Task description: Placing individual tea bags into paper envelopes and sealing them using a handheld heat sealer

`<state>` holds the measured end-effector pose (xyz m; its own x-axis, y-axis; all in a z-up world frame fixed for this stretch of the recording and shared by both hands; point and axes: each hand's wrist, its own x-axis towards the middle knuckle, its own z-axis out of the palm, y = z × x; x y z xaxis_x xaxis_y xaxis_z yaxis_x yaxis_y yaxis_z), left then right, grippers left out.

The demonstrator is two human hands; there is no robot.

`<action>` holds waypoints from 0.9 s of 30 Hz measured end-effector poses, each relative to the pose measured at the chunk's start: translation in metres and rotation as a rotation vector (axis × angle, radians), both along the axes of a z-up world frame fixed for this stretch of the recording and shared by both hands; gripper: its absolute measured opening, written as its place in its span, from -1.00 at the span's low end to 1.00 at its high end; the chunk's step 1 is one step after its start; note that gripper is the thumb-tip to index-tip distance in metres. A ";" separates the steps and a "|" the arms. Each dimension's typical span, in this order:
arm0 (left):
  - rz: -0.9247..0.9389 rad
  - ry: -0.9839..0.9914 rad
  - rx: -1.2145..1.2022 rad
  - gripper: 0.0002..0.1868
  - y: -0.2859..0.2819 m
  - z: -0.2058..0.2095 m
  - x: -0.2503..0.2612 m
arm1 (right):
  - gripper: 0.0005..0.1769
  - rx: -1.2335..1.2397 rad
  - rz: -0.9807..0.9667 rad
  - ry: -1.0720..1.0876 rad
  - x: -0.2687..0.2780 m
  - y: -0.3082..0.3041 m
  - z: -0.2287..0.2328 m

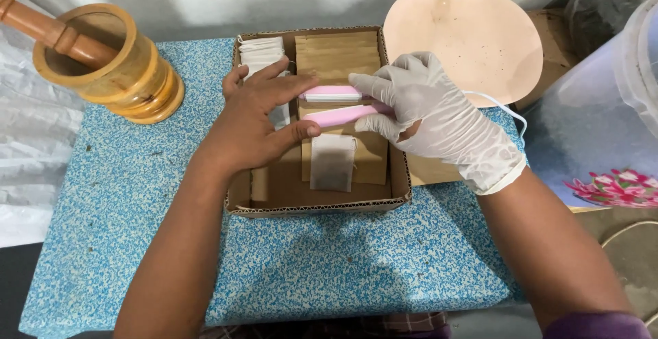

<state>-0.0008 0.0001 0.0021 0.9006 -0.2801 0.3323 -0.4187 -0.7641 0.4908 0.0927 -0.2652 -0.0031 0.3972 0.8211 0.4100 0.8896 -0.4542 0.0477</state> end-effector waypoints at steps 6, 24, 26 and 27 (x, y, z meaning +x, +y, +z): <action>-0.058 0.038 0.280 -0.19 -0.020 0.020 0.019 | -0.38 -0.057 -0.104 0.223 -0.006 -0.019 0.024; -0.548 -0.092 0.685 -0.48 -0.227 0.018 0.098 | -0.24 0.196 -0.689 0.387 -0.051 -0.164 -0.025; -0.568 -0.028 0.675 -0.49 -0.244 0.016 0.096 | -0.24 0.150 -0.831 0.422 -0.054 -0.168 -0.035; -0.559 0.042 0.665 -0.49 -0.252 0.015 0.095 | -0.24 0.097 -0.945 0.457 -0.054 -0.169 -0.040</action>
